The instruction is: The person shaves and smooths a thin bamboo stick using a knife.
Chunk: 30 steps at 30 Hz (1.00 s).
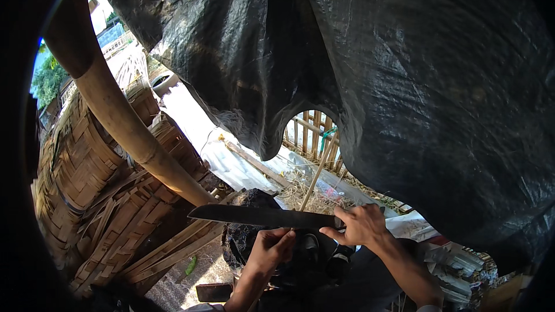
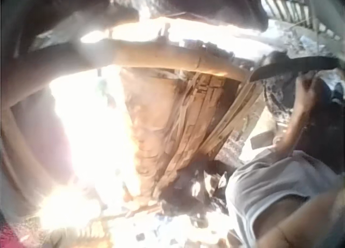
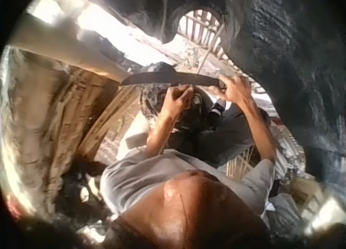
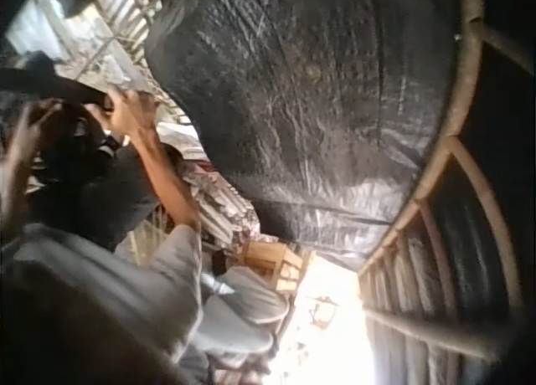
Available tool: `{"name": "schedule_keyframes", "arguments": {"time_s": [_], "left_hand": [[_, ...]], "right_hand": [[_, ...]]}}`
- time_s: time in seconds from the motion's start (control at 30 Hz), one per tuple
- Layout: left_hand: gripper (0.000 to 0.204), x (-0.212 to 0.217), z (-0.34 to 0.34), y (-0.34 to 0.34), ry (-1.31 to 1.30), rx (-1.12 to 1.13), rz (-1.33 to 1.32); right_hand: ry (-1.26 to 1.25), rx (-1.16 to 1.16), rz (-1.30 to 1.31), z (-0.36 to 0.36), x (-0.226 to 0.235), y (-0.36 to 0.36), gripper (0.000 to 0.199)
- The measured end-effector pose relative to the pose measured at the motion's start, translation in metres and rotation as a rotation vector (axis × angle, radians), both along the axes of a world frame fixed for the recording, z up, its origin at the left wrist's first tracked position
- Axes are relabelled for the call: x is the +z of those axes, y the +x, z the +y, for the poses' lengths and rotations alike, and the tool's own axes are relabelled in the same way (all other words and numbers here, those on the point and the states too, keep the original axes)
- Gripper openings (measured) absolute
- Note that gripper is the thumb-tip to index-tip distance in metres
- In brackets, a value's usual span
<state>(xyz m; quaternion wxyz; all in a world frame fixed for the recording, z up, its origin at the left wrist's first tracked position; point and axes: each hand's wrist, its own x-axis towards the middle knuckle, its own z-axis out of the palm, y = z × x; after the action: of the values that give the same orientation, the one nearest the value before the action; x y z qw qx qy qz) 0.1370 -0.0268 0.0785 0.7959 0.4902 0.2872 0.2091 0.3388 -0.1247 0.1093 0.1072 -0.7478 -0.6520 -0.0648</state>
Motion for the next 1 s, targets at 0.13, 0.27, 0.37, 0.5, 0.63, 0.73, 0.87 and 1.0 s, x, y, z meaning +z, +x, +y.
{"name": "schedule_keyframes", "arguments": {"time_s": [0.13, 0.27, 0.37, 0.5, 0.63, 0.73, 0.87, 1.0], "left_hand": [[0.02, -0.008, -0.002, 0.008, 0.23, 0.082, 0.078], [0.025, 0.001, 0.003, 0.015, 0.477, 0.189, 0.139], [0.024, 0.003, 0.007, 0.015, 0.497, 0.163, 0.163], [0.023, 0.013, 0.004, 0.002, 0.298, 0.164, 0.12], [0.022, -0.002, 0.004, -0.005, 0.291, 0.145, 0.054], [0.019, 0.011, 0.005, 0.001, 0.165, 0.088, 0.017], [0.02, 0.01, 0.015, -0.001, -0.135, -0.054, -0.19], [0.023, -0.009, 0.027, -0.007, -0.531, -0.134, -0.488]], "right_hand": [[0.075, -0.008, 0.032, 0.004, -0.009, 0.016, 0.056], [0.151, -0.036, 0.014, 0.012, -0.007, 0.013, 0.047], [0.128, -0.069, -0.021, 0.016, -0.007, 0.017, 0.048], [0.165, -0.269, -0.028, 0.021, 0.005, 0.032, 0.045], [0.254, -0.355, 0.052, 0.015, 0.013, 0.056, 0.055], [0.238, -0.242, 0.074, 0.003, 0.003, 0.04, 0.05], [0.237, 0.012, -0.086, 0.002, 0.003, 0.019, 0.046], [0.196, -0.025, -0.079, 0.002, 0.012, 0.016, 0.046]]}}
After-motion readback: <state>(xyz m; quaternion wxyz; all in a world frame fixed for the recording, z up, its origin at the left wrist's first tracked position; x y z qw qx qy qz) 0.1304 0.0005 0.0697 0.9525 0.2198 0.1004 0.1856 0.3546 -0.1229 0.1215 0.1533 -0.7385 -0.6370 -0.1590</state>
